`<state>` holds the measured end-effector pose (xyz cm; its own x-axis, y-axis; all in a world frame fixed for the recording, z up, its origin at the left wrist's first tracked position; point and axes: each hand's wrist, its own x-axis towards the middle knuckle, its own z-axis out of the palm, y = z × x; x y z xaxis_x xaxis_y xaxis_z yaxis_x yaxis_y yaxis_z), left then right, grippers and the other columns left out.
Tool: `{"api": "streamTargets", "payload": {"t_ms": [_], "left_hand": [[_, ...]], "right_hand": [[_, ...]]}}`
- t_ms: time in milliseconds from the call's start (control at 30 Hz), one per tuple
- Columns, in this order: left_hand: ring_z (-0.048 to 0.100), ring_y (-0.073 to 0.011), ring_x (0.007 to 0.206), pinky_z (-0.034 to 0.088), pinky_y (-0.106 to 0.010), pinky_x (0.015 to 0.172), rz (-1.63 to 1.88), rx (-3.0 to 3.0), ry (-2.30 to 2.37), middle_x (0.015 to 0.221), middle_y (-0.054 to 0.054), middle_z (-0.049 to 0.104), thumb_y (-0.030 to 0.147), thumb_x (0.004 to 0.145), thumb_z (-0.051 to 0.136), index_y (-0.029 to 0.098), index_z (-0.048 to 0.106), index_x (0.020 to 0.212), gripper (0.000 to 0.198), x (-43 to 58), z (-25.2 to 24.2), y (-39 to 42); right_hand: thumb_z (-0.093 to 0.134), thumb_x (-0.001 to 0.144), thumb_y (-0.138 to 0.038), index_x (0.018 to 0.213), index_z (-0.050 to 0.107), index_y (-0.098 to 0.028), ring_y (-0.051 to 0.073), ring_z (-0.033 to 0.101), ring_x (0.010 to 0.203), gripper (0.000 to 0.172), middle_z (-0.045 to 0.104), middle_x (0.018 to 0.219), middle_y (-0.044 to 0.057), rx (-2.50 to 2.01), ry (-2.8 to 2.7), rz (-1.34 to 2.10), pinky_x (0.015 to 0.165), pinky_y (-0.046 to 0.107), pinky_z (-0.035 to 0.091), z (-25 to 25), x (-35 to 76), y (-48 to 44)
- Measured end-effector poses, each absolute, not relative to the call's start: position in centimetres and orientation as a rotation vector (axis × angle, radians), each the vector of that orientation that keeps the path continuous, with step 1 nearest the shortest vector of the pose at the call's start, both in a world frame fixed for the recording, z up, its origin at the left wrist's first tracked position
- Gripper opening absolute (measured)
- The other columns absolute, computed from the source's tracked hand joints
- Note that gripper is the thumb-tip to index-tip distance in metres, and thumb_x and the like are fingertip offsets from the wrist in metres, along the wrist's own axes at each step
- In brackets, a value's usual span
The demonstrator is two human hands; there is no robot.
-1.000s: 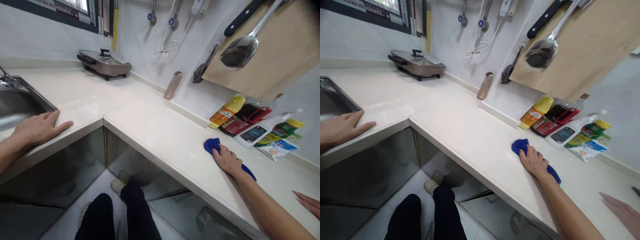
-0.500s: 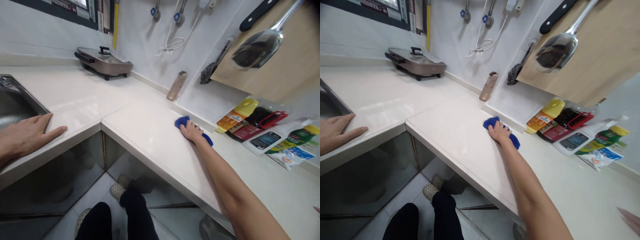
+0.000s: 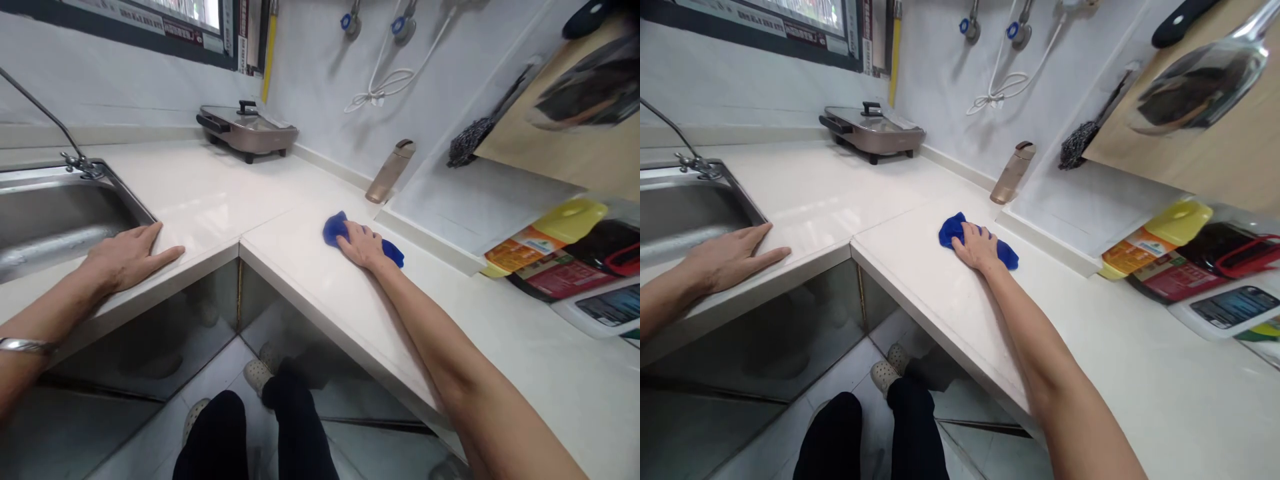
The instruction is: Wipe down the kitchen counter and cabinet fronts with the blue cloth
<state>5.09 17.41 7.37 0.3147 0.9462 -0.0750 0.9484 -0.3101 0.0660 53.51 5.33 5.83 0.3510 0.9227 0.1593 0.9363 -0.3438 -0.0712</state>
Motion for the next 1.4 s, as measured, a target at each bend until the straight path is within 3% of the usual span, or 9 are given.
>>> {"api": "streamTargets", "payload": {"t_ms": [200, 467, 533, 633, 733, 900, 1033, 1233, 1400], "left_hand": [[0.036, -0.0412, 0.152, 0.037, -0.061, 0.122, 0.025, 2.481, 1.749, 0.171, -0.014, 0.027, 0.082, 0.092, 0.02, 0.01, 0.021, 0.168, 0.104, 5.0, 7.4, 17.2], [0.035, -0.0418, 0.151, 0.033, -0.058, 0.125, 0.094, 2.509, 1.696, 0.168, -0.02, 0.031, 0.076, 0.096, 0.024, 0.004, 0.025, 0.165, 0.1, 4.9, 7.4, 16.6], [0.036, -0.0417, 0.151, 0.033, -0.058, 0.124, 0.099, 2.501, 1.702, 0.168, -0.02, 0.031, 0.075, 0.096, 0.023, 0.004, 0.025, 0.165, 0.099, 4.9, 7.5, 16.5], [0.035, -0.0402, 0.152, 0.032, -0.056, 0.126, 0.098, 2.496, 1.701, 0.168, -0.021, 0.031, 0.074, 0.096, 0.024, 0.003, 0.025, 0.165, 0.099, 5.0, 7.5, 16.5], [0.035, -0.0405, 0.152, 0.032, -0.056, 0.125, 0.103, 2.483, 1.714, 0.168, -0.021, 0.031, 0.074, 0.096, 0.025, 0.004, 0.025, 0.166, 0.098, 5.1, 7.6, 16.5], [0.037, -0.0406, 0.151, 0.033, -0.055, 0.125, 0.111, 2.465, 1.725, 0.168, -0.021, 0.032, 0.071, 0.098, 0.026, 0.004, 0.026, 0.166, 0.095, 5.1, 7.9, 16.1], [0.039, -0.0412, 0.15, 0.034, -0.056, 0.124, 0.12, 2.456, 1.726, 0.167, -0.021, 0.033, 0.07, 0.099, 0.025, 0.007, 0.026, 0.166, 0.093, 5.0, 7.9, 16.0], [0.043, -0.0432, 0.146, 0.037, -0.059, 0.12, 0.163, 2.442, 1.727, 0.165, -0.02, 0.037, 0.071, 0.098, 0.026, 0.008, 0.031, 0.165, 0.092, 5.1, 7.8, 15.9], [0.043, -0.0437, 0.147, 0.037, -0.058, 0.12, 0.171, 2.442, 1.72, 0.165, -0.021, 0.037, 0.07, 0.098, 0.028, 0.007, 0.03, 0.165, 0.091, 5.1, 7.8, 15.8]], "right_hand": [[0.035, 0.103, -0.054, 0.162, 0.035, -0.021, 0.042, 0.031, 0.151, 0.068, 0.038, 0.168, 0.01, -2.26, -2.016, -0.107, 0.122, 0.064, 0.028, 5.9, 49.7, 0.4], [0.033, 0.102, -0.062, 0.161, 0.042, -0.022, 0.04, 0.025, 0.157, 0.072, 0.038, 0.169, 0.008, -2.125, -2.012, 0.022, 0.126, 0.065, 0.023, 6.0, 47.6, -8.7], [0.025, 0.104, -0.067, 0.155, 0.052, -0.029, 0.036, 0.031, 0.156, 0.069, 0.045, 0.165, 0.003, -2.047, -1.928, 0.254, 0.128, 0.061, 0.025, 6.9, 48.5, -10.0], [0.012, 0.106, -0.066, 0.142, 0.064, -0.03, 0.028, 0.054, 0.142, 0.072, 0.06, 0.152, 0.002, -1.937, -1.643, 0.505, 0.122, 0.048, 0.041, 8.2, 50.5, -10.5], [0.039, 0.103, -0.059, 0.136, 0.067, -0.021, 0.027, 0.065, 0.127, 0.057, 0.069, 0.139, 0.009, -2.05, -1.424, 0.377, 0.115, 0.043, 0.048, 8.4, 52.0, -9.5], [0.061, 0.091, -0.036, 0.134, 0.069, -0.019, 0.028, 0.064, 0.129, 0.047, 0.066, 0.142, 0.013, -2.262, -1.555, 0.257, 0.115, 0.041, 0.048, 8.7, 52.6, -7.8], [0.067, 0.088, -0.05, 0.115, 0.077, -0.019, 0.031, 0.067, 0.118, 0.042, 0.074, 0.125, 0.012, -2.389, -1.6, 0.383, 0.107, 0.042, 0.051, 10.2, 53.5, -8.1], [0.074, 0.078, -0.063, 0.083, 0.07, -0.019, 0.023, 0.067, 0.079, 0.044, 0.072, 0.08, 0.004, -2.292, -1.402, 0.687, 0.07, 0.033, 0.054, 10.2, 53.3, -9.6], [0.078, 0.075, -0.06, 0.087, 0.069, -0.02, 0.022, 0.068, 0.081, 0.043, 0.074, 0.085, 0.004, -1.998, -1.206, 0.729, 0.071, 0.032, 0.055, 10.1, 52.0, -10.9]]}}
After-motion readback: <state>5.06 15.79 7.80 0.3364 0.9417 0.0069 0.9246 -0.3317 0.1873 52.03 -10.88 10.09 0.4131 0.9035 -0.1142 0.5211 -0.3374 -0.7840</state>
